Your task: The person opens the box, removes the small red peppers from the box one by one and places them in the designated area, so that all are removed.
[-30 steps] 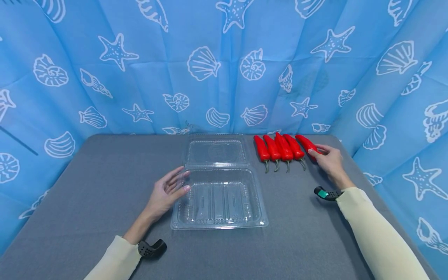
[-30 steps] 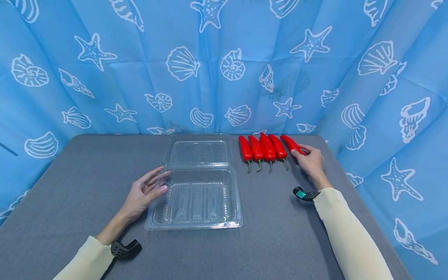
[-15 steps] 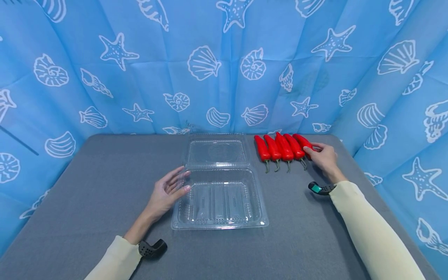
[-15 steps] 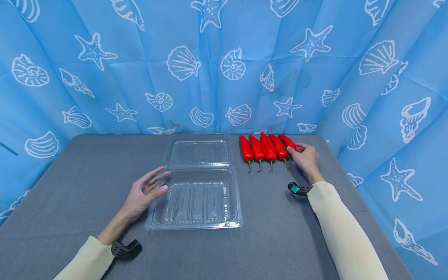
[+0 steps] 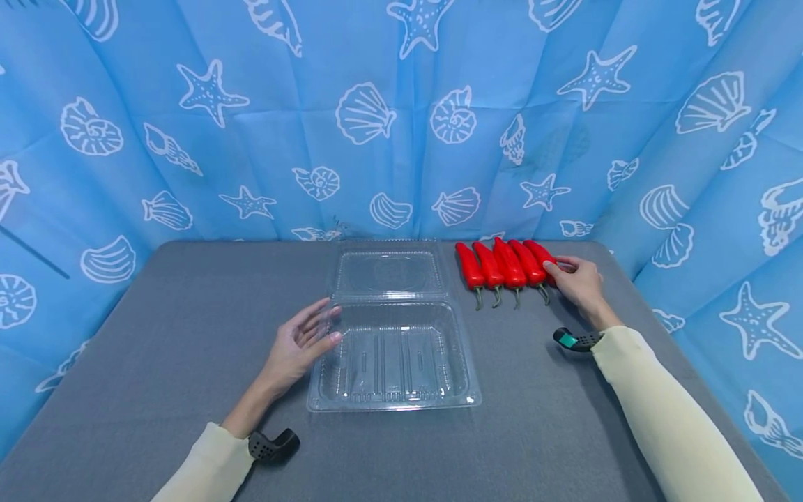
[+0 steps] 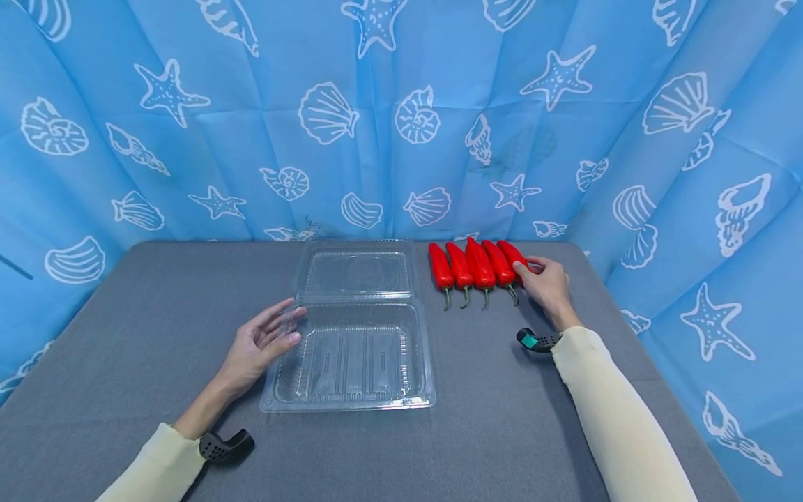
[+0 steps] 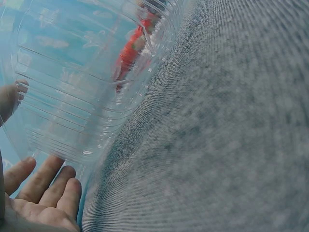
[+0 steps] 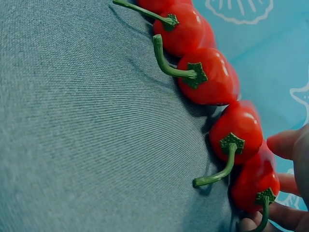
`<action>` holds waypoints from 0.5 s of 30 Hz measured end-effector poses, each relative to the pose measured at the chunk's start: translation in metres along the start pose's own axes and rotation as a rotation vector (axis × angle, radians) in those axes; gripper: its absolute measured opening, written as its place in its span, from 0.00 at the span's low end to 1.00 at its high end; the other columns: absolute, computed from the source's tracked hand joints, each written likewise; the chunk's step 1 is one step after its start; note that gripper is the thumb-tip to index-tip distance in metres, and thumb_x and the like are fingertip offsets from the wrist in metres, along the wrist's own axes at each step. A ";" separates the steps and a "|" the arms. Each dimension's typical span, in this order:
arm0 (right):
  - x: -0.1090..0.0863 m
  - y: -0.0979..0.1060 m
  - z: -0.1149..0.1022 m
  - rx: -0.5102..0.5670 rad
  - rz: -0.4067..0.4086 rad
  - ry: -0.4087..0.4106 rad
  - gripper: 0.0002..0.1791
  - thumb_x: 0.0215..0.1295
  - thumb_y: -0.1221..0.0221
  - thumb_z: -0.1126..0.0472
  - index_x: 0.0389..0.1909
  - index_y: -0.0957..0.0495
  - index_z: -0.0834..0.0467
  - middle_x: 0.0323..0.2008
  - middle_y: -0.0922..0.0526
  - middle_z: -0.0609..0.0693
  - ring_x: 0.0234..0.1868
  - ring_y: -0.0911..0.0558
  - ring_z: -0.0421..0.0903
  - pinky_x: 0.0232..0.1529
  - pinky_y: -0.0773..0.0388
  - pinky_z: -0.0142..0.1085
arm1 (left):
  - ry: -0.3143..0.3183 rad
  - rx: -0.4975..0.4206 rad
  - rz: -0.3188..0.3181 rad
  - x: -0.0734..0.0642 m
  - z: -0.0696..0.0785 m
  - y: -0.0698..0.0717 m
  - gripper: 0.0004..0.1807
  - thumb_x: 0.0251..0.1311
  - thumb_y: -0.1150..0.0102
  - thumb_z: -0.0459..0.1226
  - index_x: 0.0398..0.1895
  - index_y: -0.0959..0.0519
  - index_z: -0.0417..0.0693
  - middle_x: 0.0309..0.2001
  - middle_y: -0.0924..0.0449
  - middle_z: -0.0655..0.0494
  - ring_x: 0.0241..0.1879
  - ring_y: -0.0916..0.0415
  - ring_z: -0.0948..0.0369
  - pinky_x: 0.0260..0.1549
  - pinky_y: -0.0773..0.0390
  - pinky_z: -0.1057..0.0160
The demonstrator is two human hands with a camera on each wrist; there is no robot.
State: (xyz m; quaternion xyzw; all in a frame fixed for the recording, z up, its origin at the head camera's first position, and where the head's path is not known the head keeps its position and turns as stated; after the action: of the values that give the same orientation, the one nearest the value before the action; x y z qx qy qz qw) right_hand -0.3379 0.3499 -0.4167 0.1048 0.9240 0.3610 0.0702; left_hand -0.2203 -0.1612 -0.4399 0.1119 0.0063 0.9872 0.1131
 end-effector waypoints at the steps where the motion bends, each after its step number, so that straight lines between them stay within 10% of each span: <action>1: 0.000 0.000 0.000 -0.005 0.001 0.004 0.37 0.76 0.50 0.42 0.72 0.35 0.67 0.65 0.29 0.71 0.63 0.28 0.65 0.59 0.25 0.52 | 0.002 0.001 0.001 0.000 0.000 0.000 0.40 0.62 0.36 0.27 0.76 0.41 0.34 0.69 0.30 0.37 0.71 0.35 0.44 0.68 0.35 0.64; 8: -0.007 0.006 -0.007 -0.067 0.008 0.106 0.37 0.77 0.51 0.43 0.73 0.37 0.68 0.65 0.30 0.73 0.64 0.30 0.69 0.62 0.29 0.61 | 0.004 0.006 0.019 0.000 -0.001 0.002 0.39 0.65 0.40 0.27 0.77 0.44 0.34 0.67 0.30 0.33 0.68 0.34 0.40 0.66 0.32 0.66; 15: -0.037 0.006 -0.050 -0.220 0.081 0.462 0.30 0.74 0.44 0.52 0.69 0.31 0.68 0.63 0.27 0.71 0.59 0.28 0.70 0.58 0.28 0.66 | -0.008 0.139 0.095 0.002 0.011 0.022 0.32 0.68 0.40 0.30 0.73 0.37 0.31 0.64 0.26 0.33 0.64 0.29 0.40 0.60 0.27 0.72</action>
State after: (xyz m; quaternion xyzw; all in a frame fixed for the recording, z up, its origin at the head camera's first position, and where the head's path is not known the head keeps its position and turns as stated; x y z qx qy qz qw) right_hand -0.3112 0.3127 -0.3738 0.0485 0.8657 0.4762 -0.1461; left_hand -0.2242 -0.1820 -0.4283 0.1237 0.0691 0.9882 0.0580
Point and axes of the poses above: each hand's wrist, its own x-axis towards the middle knuckle, its own y-axis out of the back of the hand, z = x × y, the point moved 6 cm from there along x, towards the middle knuckle
